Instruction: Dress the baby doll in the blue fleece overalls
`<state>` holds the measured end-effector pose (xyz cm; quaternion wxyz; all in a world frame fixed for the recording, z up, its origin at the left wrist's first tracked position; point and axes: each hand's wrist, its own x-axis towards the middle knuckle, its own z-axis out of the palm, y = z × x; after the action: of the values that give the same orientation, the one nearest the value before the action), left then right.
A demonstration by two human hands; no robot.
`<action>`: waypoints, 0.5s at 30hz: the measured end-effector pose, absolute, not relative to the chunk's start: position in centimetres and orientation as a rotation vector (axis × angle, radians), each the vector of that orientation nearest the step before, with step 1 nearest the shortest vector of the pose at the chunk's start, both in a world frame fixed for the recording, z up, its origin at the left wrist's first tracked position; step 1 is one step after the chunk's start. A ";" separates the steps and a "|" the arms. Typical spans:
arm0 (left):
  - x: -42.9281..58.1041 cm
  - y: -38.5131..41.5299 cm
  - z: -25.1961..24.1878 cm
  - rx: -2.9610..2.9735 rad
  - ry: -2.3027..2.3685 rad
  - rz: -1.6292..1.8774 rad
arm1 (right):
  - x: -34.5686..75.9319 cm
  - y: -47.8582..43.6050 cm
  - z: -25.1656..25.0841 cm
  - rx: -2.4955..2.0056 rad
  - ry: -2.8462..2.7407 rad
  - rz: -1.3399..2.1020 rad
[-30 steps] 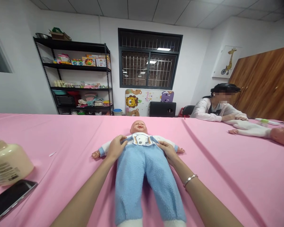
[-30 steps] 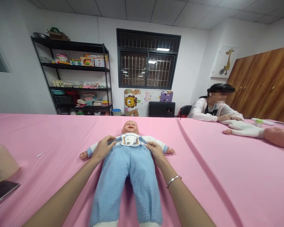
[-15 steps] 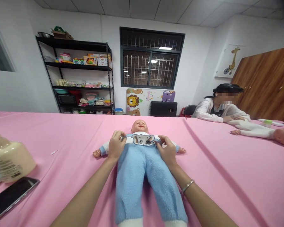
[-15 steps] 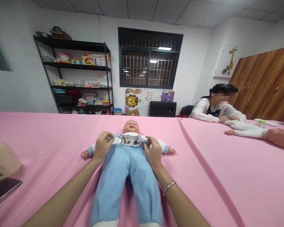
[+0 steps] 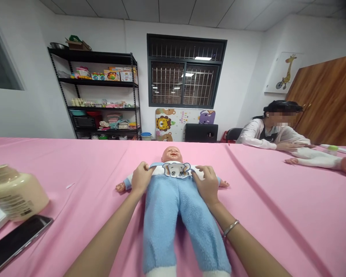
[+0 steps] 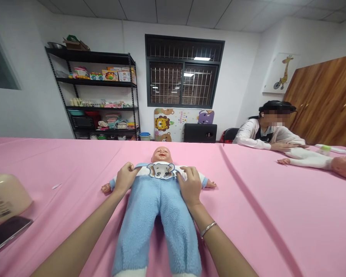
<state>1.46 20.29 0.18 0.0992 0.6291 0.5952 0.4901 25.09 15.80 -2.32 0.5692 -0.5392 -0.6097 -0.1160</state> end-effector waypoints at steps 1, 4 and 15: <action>1.1 20.5 0.1 1.874 1.814 1.379 | 25.3 16.0 -2.5 -1.300 -1.401 -0.210; 0.3 20.7 -0.1 1.923 1.892 1.241 | 26.3 16.9 -3.6 -1.411 -1.341 0.001; 4.0 18.2 0.1 2.373 1.548 1.198 | 28.1 18.3 -5.7 -1.497 -1.224 0.389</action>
<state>4.05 18.22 0.14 0.0330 0.7710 0.5029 0.3892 28.14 18.33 -5.68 0.5516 -0.6331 -0.5176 0.1646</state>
